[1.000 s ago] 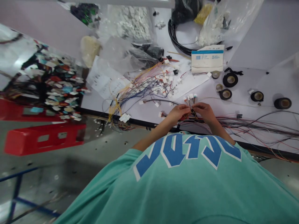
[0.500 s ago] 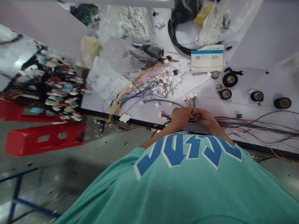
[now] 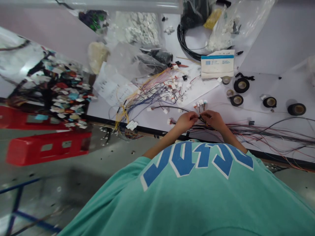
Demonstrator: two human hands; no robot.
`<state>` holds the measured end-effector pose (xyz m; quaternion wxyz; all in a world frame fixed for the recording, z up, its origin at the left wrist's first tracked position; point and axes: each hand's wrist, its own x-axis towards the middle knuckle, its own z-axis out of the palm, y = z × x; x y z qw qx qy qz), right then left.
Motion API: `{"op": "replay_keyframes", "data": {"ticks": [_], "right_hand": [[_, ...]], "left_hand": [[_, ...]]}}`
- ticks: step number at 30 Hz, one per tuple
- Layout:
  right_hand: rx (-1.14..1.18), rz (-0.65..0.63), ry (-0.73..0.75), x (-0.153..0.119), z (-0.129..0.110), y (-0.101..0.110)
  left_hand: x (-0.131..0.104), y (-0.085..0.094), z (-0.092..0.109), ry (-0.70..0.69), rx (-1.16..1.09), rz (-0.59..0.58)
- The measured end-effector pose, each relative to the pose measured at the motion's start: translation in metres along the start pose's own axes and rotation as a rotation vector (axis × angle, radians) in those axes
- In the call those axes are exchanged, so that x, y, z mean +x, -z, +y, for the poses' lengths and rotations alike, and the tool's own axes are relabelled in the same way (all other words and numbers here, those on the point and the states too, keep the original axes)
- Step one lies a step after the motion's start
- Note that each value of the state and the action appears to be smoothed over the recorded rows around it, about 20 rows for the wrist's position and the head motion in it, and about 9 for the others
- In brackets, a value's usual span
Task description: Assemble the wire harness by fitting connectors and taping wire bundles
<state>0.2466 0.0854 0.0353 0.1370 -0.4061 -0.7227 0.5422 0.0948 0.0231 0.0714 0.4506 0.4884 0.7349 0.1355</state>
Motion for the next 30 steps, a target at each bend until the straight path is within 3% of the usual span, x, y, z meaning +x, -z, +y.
{"op": "replay_keyframes", "data": {"ticks": [6, 12, 18, 25, 30], "right_hand": [[-0.001, -0.017, -0.064, -0.002, -0.008, 0.003], [0.125, 0.017, -0.082, -0.005, -0.012, 0.004], [0.351, 0.046, -0.249, -0.004, -0.015, 0.003], [0.41, 0.084, -0.337, -0.005, -0.024, 0.001], [0.457, 0.043, -0.306, -0.006, -0.022, 0.0]], "left_hand": [[-0.009, 0.0, 0.015, -0.033, 0.369, 0.076], [-0.009, -0.002, 0.013, -0.08, 0.137, 0.064], [-0.01, -0.001, 0.017, -0.127, 0.315, 0.063], [-0.01, -0.003, 0.025, -0.089, 0.474, 0.002], [-0.01, -0.003, 0.021, -0.105, 0.298, 0.061]]}}
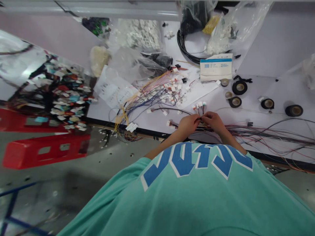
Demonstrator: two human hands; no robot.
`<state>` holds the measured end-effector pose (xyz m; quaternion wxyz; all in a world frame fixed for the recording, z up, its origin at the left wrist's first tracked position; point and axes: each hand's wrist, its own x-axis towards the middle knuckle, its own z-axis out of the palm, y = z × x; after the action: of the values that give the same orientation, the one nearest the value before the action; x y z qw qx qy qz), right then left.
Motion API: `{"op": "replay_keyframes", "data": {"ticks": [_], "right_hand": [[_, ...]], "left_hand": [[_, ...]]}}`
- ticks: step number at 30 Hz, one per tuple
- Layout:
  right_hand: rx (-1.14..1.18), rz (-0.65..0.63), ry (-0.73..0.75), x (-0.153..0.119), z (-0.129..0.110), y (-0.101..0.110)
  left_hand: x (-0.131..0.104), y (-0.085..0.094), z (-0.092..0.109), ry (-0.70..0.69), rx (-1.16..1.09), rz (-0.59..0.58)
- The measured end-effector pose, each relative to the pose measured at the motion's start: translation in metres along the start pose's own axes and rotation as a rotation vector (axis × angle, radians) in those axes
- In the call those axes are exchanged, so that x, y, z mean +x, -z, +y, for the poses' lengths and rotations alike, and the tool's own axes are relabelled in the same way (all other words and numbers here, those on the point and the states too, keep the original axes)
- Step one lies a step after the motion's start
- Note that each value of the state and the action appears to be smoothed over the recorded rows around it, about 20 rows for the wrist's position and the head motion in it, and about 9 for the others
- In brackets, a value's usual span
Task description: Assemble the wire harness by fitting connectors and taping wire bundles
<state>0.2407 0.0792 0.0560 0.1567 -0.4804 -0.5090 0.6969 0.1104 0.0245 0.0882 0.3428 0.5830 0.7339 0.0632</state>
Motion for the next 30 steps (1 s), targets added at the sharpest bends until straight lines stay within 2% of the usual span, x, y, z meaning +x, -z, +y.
{"op": "replay_keyframes", "data": {"ticks": [3, 7, 10, 14, 19, 30], "right_hand": [[0.003, -0.031, 0.08, 0.0, 0.003, 0.002], [-0.047, -0.024, 0.281, -0.001, 0.008, 0.002], [-0.104, 0.003, 0.429, 0.0, 0.013, 0.002], [-0.228, 0.025, 0.547, 0.0, 0.019, 0.004], [-0.406, -0.007, 0.66, 0.002, 0.024, 0.008], [-0.661, -0.03, 0.874, 0.014, 0.041, 0.009]], "left_hand": [[0.002, -0.002, -0.004, 0.057, -0.351, 0.038], [0.006, -0.001, -0.003, 0.348, -0.946, -0.03], [0.006, 0.002, 0.002, 0.525, -1.183, -0.094], [0.007, 0.004, 0.005, 0.636, -1.293, -0.095], [0.011, -0.002, 0.004, 0.696, -1.361, -0.094], [0.029, -0.035, -0.007, 0.564, -1.308, 0.0]]}}
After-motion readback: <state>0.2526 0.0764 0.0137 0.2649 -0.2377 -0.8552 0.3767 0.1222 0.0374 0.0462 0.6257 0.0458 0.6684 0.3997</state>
